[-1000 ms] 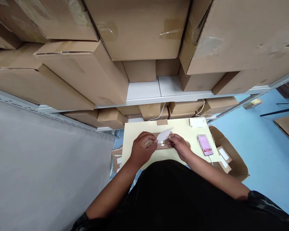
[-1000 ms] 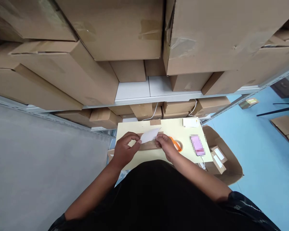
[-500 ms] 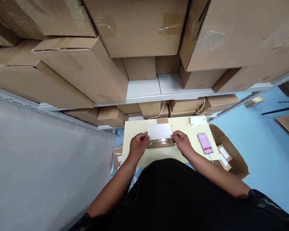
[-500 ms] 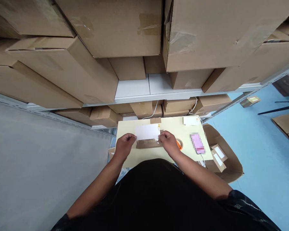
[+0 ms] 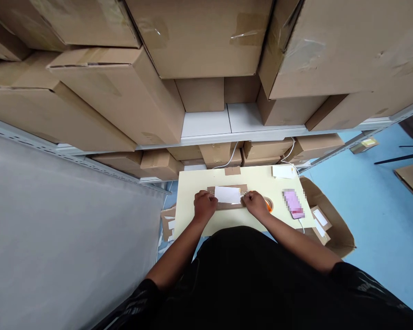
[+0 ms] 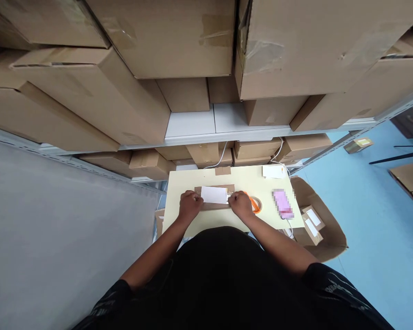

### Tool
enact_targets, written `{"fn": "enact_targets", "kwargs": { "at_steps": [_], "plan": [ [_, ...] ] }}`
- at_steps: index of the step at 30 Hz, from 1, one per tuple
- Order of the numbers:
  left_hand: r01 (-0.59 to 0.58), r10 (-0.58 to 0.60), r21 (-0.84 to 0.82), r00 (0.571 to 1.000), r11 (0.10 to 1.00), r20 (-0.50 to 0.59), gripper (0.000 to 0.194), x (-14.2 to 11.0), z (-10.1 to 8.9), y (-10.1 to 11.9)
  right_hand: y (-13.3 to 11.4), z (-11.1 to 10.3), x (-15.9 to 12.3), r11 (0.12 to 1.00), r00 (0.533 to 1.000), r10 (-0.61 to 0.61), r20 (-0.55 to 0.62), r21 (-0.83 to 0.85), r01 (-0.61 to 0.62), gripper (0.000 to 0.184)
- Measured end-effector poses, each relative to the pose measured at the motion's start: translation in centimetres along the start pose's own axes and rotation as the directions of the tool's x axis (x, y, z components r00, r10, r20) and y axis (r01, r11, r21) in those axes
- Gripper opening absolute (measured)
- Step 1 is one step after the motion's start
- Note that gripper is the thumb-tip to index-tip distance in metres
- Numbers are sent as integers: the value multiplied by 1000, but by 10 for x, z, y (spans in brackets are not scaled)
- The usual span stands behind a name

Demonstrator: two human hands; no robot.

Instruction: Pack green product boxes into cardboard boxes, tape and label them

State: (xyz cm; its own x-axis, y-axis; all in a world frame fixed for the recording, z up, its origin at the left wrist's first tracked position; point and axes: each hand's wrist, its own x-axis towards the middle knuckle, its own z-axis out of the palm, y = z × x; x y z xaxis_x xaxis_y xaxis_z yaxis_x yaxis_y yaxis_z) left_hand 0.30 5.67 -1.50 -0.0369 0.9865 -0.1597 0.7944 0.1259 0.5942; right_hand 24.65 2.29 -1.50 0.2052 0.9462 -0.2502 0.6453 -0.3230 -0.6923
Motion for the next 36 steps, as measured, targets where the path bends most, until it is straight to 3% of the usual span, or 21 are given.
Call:
{"fn": "enact_targets", "kwargs": {
  "at_steps": [5, 11, 14, 18, 22, 25, 28, 31, 36],
  "plan": [
    [9, -9, 95, 1000, 995, 9, 12, 0, 2, -4, 7, 2, -2, 1000, 1000, -7, -4, 26, 7, 16],
    [186, -171, -232, 982, 955, 84, 23, 4, 11, -28, 19, 0, -4, 989, 997, 82, 4, 126, -82, 17],
    [201, -173, -386, 979, 900, 105, 30, -2, 14, -37, 23, 0, -4, 976, 991, 128, 29, 172, -131, 21],
    [116, -96, -450, 993, 886, 66, 42, -9, 13, -40, 25, 0, -4, 985, 996, 91, 13, 143, -92, 23],
    [-65, 65, -327, 998, 943, -11, 37, 1, 8, -34, 23, 1, -2, 998, 993, -66, -94, -6, 66, 24],
    [-127, 121, -255, 992, 958, -39, 34, 14, 4, -26, 18, 3, 1, 976, 974, -201, -103, -103, 190, 27],
    [-226, 220, -208, 974, 952, -52, 39, 21, 2, -20, 13, 4, 4, 937, 949, -303, -83, -205, 282, 31],
    [-325, 329, -159, 944, 932, 2, 46, 21, 3, -20, 10, 5, 4, 897, 930, -366, -32, -279, 344, 35],
    [-362, 370, -111, 927, 926, 62, 43, 18, 7, -26, 13, 5, 6, 852, 912, -407, 57, -335, 401, 44]
  ]
}}
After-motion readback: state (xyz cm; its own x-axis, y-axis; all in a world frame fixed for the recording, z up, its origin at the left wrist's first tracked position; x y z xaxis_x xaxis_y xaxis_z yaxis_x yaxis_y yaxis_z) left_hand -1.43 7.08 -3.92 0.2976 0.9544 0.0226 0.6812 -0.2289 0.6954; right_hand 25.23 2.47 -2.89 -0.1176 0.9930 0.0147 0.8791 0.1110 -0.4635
